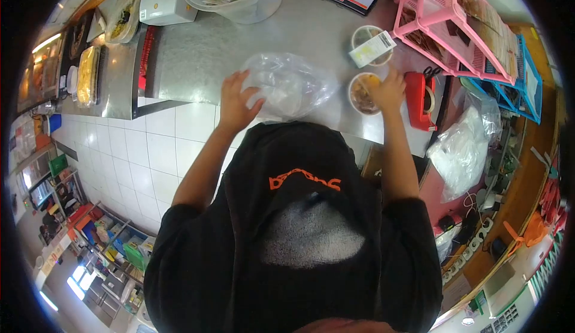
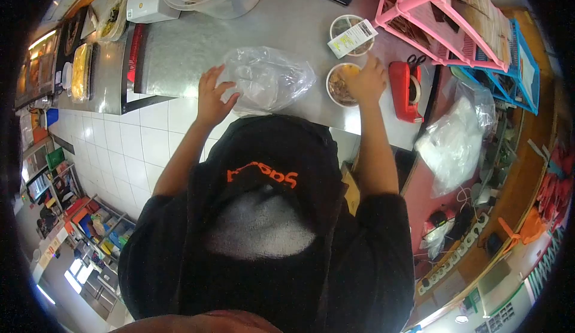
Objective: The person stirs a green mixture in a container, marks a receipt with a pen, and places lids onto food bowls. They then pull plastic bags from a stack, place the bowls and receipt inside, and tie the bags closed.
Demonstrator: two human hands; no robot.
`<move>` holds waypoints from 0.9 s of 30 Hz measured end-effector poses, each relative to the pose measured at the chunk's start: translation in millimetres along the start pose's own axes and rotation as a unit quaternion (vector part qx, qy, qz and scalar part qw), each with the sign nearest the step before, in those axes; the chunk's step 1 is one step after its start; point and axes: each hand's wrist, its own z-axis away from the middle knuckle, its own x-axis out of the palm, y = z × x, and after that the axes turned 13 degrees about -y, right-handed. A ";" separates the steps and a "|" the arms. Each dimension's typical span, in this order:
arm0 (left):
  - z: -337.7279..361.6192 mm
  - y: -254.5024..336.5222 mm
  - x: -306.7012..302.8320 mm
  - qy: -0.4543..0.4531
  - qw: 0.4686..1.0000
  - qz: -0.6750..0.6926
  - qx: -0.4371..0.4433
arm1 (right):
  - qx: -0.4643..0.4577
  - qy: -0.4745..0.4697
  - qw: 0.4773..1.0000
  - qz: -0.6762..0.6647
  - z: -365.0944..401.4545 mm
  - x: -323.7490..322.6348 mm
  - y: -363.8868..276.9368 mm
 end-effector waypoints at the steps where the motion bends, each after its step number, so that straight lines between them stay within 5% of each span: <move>1: 3.1 0.8 6.2 0.000 1.000 0.001 -0.004 | -0.002 -0.003 1.000 0.002 14.6 2.6 -9.6; 3: 13.6 5.7 20.2 0.150 0.975 0.084 -0.144 | -0.008 -0.112 0.988 0.105 39.7 11.3 -22.8; 4: 17.8 2.3 28.6 0.149 0.974 0.085 -0.148 | -0.010 -0.116 0.987 0.107 42.4 14.6 -22.9; 6: 19.1 -5.1 43.3 0.050 0.826 0.409 -0.385 | -0.030 -0.068 0.991 0.109 41.0 23.0 -21.9; 7: 22.0 -8.7 50.1 0.028 0.810 0.424 -0.403 | -0.037 -0.073 0.990 0.114 39.7 26.7 -21.3; 10: 21.8 -1.3 42.5 -0.073 0.806 0.429 -0.402 | -0.054 -0.032 0.991 0.115 41.8 32.2 -16.8; 16: 17.3 -2.9 47.9 0.008 0.822 0.479 -0.307 | -0.025 -0.036 0.999 0.029 61.8 12.6 -24.9; 18: 15.1 2.9 40.3 0.014 0.822 0.486 -0.298 | -0.162 -0.010 0.983 -0.085 77.2 -2.4 -45.3; 19: 13.6 6.3 33.3 -0.010 0.859 0.401 -0.319 | -0.160 -0.013 0.983 -0.087 78.5 -4.2 -61.5; 21: 12.0 9.6 34.0 -0.026 0.877 0.360 -0.317 | -0.343 -0.106 0.901 -0.244 74.2 4.0 -103.6; 24: 12.8 12.2 24.5 0.006 0.940 0.231 -0.252 | -0.355 -0.121 0.903 -0.209 72.0 41.1 -170.0; 26: 11.3 14.7 -0.8 0.049 0.971 0.135 -0.190 | -0.299 -0.165 0.938 0.066 69.9 54.7 -200.6; 27: 11.9 17.5 -25.0 0.093 0.974 0.105 -0.178 | -0.300 -0.163 0.938 0.062 67.4 59.8 -205.6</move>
